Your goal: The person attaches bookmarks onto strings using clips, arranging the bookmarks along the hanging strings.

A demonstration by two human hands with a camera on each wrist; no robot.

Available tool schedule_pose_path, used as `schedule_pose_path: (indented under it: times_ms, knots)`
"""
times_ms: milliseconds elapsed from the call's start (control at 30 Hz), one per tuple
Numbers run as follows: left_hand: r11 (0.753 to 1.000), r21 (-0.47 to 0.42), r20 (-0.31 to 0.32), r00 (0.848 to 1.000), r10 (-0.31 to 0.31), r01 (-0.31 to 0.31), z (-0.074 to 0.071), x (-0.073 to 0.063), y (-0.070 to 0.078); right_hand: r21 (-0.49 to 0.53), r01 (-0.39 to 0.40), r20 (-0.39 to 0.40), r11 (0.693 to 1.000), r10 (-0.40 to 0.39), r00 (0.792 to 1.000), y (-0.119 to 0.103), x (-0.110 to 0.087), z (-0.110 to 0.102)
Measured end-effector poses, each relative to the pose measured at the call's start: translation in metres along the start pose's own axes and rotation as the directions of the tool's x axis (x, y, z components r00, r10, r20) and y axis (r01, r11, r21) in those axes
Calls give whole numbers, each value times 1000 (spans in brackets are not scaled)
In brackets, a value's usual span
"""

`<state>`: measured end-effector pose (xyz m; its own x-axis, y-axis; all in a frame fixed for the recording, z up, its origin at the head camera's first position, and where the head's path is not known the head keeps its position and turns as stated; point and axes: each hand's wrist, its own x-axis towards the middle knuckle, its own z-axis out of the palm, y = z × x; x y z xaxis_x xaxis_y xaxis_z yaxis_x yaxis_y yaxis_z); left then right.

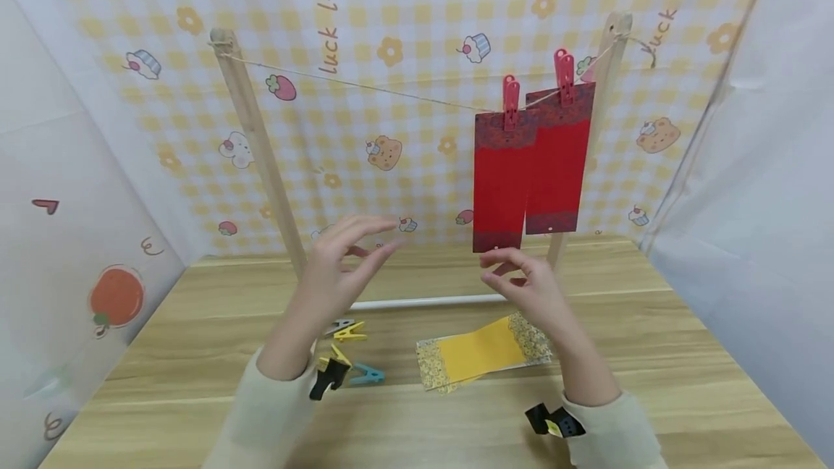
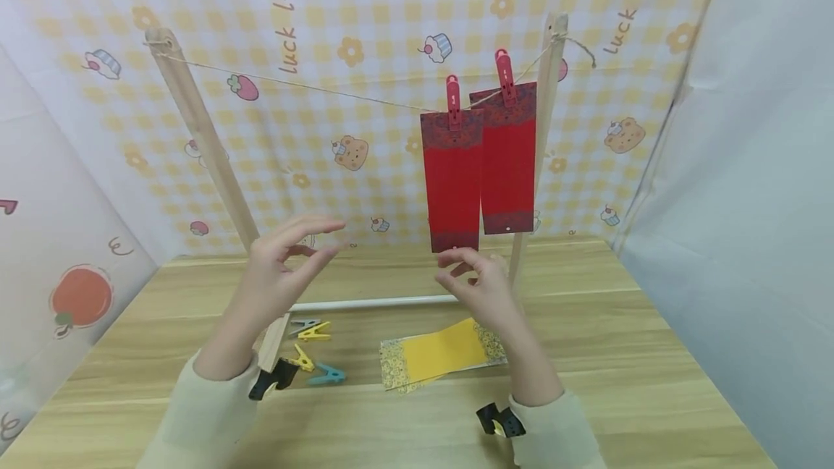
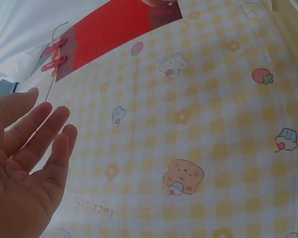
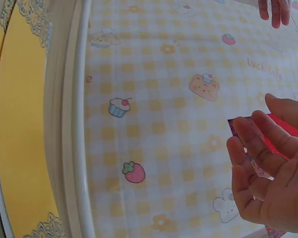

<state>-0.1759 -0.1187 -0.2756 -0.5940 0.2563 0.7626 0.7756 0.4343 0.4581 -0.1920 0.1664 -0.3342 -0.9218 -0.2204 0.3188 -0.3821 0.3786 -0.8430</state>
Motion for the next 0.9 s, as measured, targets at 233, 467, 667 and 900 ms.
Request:
schedule_pose_path:
  times_ms: [233,467,667,900]
  knots:
    - [997,55,-10,998,-59,60,-11,-28,-12,-93,-21,132,995,33,991,6,1,15]
    - [987,102,29,991,-129,126,-15,-47,-23,-118,30,282,993,4,959,16,0,30]
    - [967,162,74,975,-210,196,-21,-64,-34,-151,7,422,988,58,905,22,-1,44]
    - [944,215,89,958,-274,250,-28,-80,-47,-224,21,533,974,105,840,29,-1,51]
